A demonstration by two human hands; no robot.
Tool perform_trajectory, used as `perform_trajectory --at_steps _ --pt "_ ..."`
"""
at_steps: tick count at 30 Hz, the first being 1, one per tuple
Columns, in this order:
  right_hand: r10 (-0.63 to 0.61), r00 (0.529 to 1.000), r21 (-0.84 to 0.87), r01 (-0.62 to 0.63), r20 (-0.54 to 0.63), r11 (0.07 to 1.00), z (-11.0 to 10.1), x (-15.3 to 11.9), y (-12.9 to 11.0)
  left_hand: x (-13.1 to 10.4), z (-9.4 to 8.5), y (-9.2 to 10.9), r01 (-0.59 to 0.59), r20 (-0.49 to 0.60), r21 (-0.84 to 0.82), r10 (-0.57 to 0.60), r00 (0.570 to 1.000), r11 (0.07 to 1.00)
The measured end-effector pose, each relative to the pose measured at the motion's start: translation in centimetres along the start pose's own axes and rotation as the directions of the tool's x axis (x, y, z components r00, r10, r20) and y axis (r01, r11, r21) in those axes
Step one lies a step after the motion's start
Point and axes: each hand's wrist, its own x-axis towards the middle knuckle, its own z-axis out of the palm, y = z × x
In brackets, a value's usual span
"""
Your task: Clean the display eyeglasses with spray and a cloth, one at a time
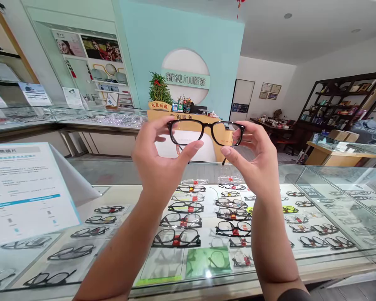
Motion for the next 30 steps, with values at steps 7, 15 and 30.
perform_trajectory --at_steps 7,15,30 --pt "0.08 0.996 -0.049 -0.078 0.027 0.996 -0.1 -0.1 1.7 0.0 0.3 -2.0 0.041 0.12 -0.034 -0.036 0.992 0.999" --pt "0.115 0.993 -0.004 -0.115 0.019 0.993 -0.5 -0.1 3.5 0.1 0.9 -3.4 0.099 0.216 -0.148 -0.065 0.974 0.984" --pt "0.236 0.972 -0.203 -0.228 0.016 0.952 -0.5 0.0 1.0 -0.3 2.4 -4.6 0.158 0.08 -0.331 -0.139 0.987 0.93"
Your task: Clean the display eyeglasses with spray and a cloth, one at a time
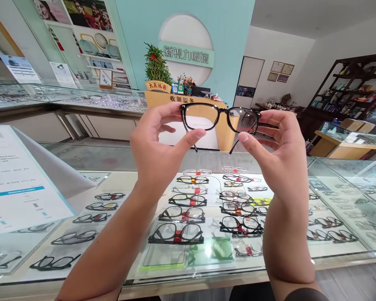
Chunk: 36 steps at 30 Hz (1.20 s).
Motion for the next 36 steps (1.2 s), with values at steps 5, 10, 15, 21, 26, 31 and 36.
perform_trajectory --at_steps 5,10,15,21,26,31,36 --pt "-0.01 1.0 0.001 0.01 0.008 1.0 0.2 0.0 1.0 -0.1 0.2 0.1 0.029 0.006 0.004 -0.029 1.0 1.0" --pt "-0.011 0.999 0.011 0.011 -0.041 1.0 0.5 0.2 1.3 -0.2 0.4 0.3 0.053 0.005 0.017 -0.053 0.999 0.998" --pt "-0.016 0.999 0.006 0.016 -0.034 1.0 0.4 0.1 0.8 -0.3 0.4 0.6 0.058 0.007 0.035 -0.058 0.998 0.998" --pt "-0.006 1.0 -0.094 0.005 -0.019 0.996 0.1 0.0 0.5 -0.6 0.3 1.3 0.075 -0.012 0.08 -0.074 0.997 0.994" --pt "0.055 0.998 -0.119 -0.053 0.013 0.991 0.4 -0.1 0.2 -0.8 0.3 1.5 0.039 -0.015 0.139 -0.037 0.999 0.99" --pt "0.057 0.998 -0.135 -0.055 0.01 0.989 0.5 -0.1 0.1 -1.0 0.4 1.0 -0.044 0.0 0.188 0.045 0.999 0.981" --pt "0.075 0.997 -0.154 -0.074 0.006 0.985 0.4 -0.1 -0.1 -1.1 0.4 0.9 -0.084 0.019 0.205 0.082 0.996 0.975"
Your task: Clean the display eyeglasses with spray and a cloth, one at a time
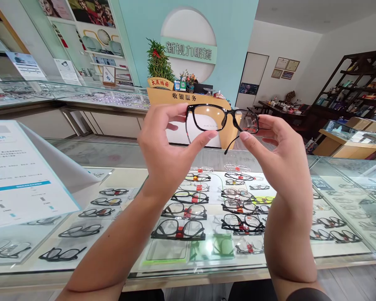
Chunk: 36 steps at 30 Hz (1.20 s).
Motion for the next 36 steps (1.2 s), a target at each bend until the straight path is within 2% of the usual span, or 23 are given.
perform_trajectory --at_steps 7,17,25,32,36 --pt "-0.016 1.0 0.01 0.016 0.01 1.0 0.1 0.1 0.4 0.2 -0.1 0.5 -0.013 -0.027 0.06 0.014 1.0 0.998" --pt "-0.03 0.999 -0.01 0.03 0.027 1.0 0.2 0.1 0.8 0.0 -0.2 0.6 0.079 0.03 -0.068 -0.077 0.997 0.995" --pt "-0.011 0.999 -0.009 0.011 0.031 1.0 0.2 0.2 0.7 0.1 -0.1 0.7 0.035 -0.007 0.023 -0.035 0.999 0.999" --pt "-0.094 0.996 -0.001 0.094 -0.002 0.996 -0.1 0.1 0.4 0.8 -0.5 0.0 0.086 0.022 -0.007 -0.086 0.996 0.996" --pt "-0.146 0.989 0.001 0.146 0.012 0.989 -0.2 0.0 0.1 1.7 -1.0 -1.2 0.153 0.069 -0.102 -0.146 0.987 0.983"
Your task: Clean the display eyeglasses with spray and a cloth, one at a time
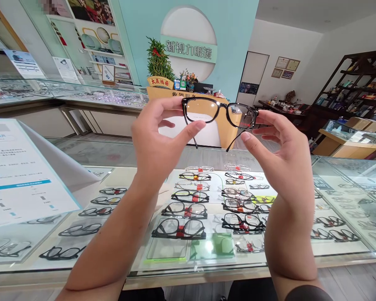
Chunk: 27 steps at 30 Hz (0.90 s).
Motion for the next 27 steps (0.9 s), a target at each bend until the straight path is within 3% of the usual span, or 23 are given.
perform_trajectory --at_steps 8,27 --pt "-0.067 0.997 0.029 0.066 0.027 0.997 0.5 -0.2 -0.5 1.2 -1.1 -3.1 0.131 0.145 -0.178 -0.105 0.984 0.975" --pt "-0.064 0.997 0.013 0.064 0.03 0.998 0.5 -0.2 -0.5 0.9 -0.3 -2.8 0.165 0.135 -0.103 -0.151 0.979 0.981"
